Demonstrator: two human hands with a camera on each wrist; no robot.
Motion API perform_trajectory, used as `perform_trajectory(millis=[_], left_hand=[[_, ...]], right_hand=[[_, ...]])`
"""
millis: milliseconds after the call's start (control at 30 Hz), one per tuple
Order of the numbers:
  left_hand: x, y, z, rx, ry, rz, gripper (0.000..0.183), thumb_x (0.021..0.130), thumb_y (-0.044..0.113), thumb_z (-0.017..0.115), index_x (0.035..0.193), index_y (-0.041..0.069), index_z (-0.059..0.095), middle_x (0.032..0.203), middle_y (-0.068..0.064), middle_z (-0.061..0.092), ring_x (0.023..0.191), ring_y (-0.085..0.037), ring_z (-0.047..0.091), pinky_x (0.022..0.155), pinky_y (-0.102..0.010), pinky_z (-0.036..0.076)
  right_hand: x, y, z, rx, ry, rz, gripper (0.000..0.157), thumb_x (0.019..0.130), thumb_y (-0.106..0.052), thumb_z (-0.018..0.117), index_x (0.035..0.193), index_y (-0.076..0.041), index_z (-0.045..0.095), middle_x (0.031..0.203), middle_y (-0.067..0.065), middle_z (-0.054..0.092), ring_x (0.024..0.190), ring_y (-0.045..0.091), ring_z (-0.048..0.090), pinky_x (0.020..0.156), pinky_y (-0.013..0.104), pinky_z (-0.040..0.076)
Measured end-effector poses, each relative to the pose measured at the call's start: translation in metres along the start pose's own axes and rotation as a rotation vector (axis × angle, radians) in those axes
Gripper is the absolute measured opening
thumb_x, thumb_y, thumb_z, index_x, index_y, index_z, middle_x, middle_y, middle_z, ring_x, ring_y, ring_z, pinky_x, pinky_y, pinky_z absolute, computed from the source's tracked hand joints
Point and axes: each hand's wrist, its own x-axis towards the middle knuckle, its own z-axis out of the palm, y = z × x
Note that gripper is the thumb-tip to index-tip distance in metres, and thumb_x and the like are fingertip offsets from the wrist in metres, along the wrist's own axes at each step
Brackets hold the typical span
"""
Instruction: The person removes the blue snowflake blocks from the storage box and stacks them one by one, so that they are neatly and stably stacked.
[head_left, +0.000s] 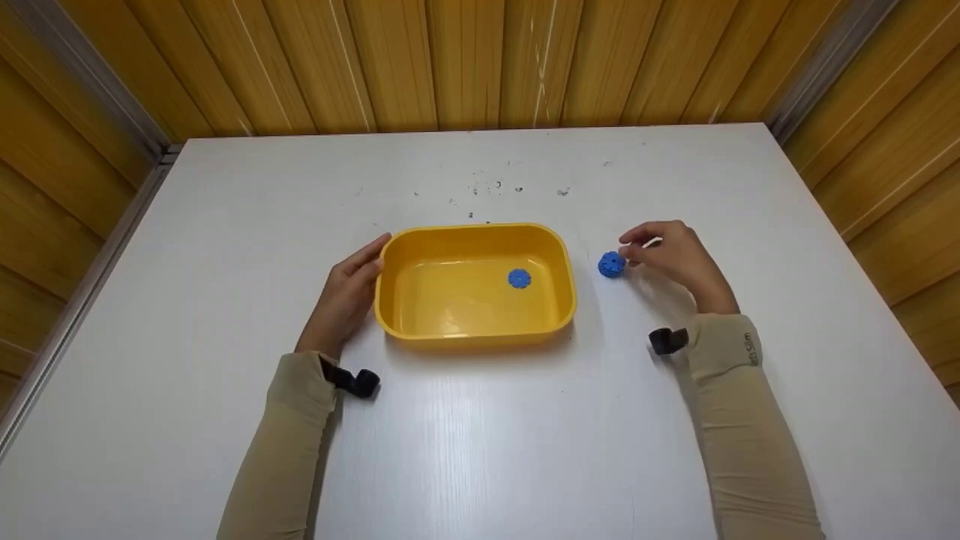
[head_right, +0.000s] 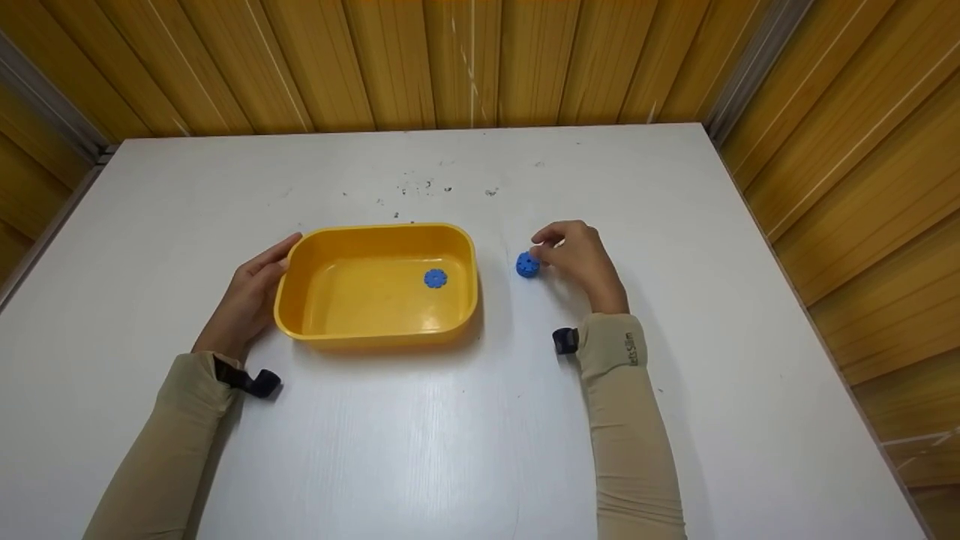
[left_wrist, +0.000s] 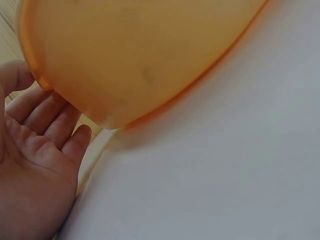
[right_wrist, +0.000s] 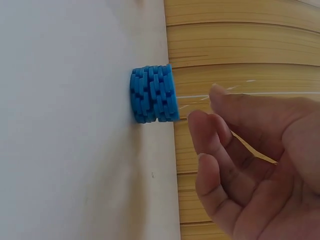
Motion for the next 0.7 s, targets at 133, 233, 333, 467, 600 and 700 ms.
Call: perform_trajectory(millis=[133, 233, 333, 467, 600, 700], left_hand=[[-0.001, 0.0, 0.0, -0.001, -0.003, -0.006, 0.05, 0.108, 0.014, 0.047, 0.157, 0.01, 0.04, 0.165, -0.004, 0.039, 0.153, -0.015, 0.037, 0.123, -0.028, 0.036], [-0.001, 0.0, 0.0, 0.0, -0.005, -0.008, 0.05, 0.108, 0.015, 0.047, 0.157, 0.011, 0.041, 0.164, -0.003, 0.04, 0.152, -0.015, 0.037, 0.123, -0.028, 0.036], [-0.002, 0.001, -0.001, 0.0, -0.008, -0.008, 0.049, 0.108, 0.015, 0.047, 0.157, 0.012, 0.042, 0.164, -0.002, 0.041, 0.151, -0.014, 0.039, 0.122, -0.028, 0.038], [-0.002, 0.002, -0.001, -0.003, -0.013, -0.011, 0.049, 0.108, 0.015, 0.047, 0.157, 0.013, 0.042, 0.164, -0.001, 0.04, 0.151, -0.013, 0.038, 0.122, -0.028, 0.038], [-0.002, 0.002, -0.001, 0.005, -0.011, -0.019, 0.049, 0.108, 0.015, 0.047, 0.157, 0.014, 0.042, 0.165, 0.001, 0.04, 0.152, -0.012, 0.038, 0.122, -0.028, 0.037], [-0.002, 0.003, -0.001, -0.001, -0.017, -0.014, 0.049, 0.108, 0.015, 0.047, 0.157, 0.013, 0.041, 0.164, 0.001, 0.04, 0.151, -0.012, 0.038, 0.123, -0.028, 0.036]], right_hand=[[-0.001, -0.008, -0.003, -0.023, 0.004, -0.029, 0.036, 0.1, -0.023, 0.064, 0.129, -0.002, 0.067, 0.123, 0.021, 0.067, 0.109, 0.03, 0.061, 0.096, 0.036, 0.053], [-0.001, -0.017, -0.006, -0.052, -0.017, -0.045, 0.037, 0.1, -0.022, 0.065, 0.131, -0.002, 0.066, 0.127, 0.022, 0.065, 0.112, 0.034, 0.058, 0.105, 0.046, 0.052], [0.0, -0.028, -0.007, -0.083, -0.05, -0.06, 0.037, 0.1, -0.021, 0.065, 0.132, -0.003, 0.066, 0.127, 0.022, 0.065, 0.113, 0.035, 0.059, 0.106, 0.049, 0.052], [0.001, -0.045, -0.006, -0.135, -0.096, -0.104, 0.035, 0.099, -0.018, 0.066, 0.131, -0.002, 0.067, 0.124, 0.021, 0.067, 0.108, 0.032, 0.062, 0.102, 0.047, 0.055], [0.002, -0.063, -0.004, -0.175, -0.145, -0.147, 0.033, 0.098, -0.015, 0.068, 0.129, -0.001, 0.068, 0.122, 0.021, 0.069, 0.105, 0.031, 0.065, 0.1, 0.046, 0.058], [0.003, -0.075, -0.002, -0.203, -0.17, -0.182, 0.032, 0.096, -0.013, 0.07, 0.126, -0.001, 0.069, 0.121, 0.021, 0.069, 0.107, 0.033, 0.067, 0.1, 0.048, 0.058]])
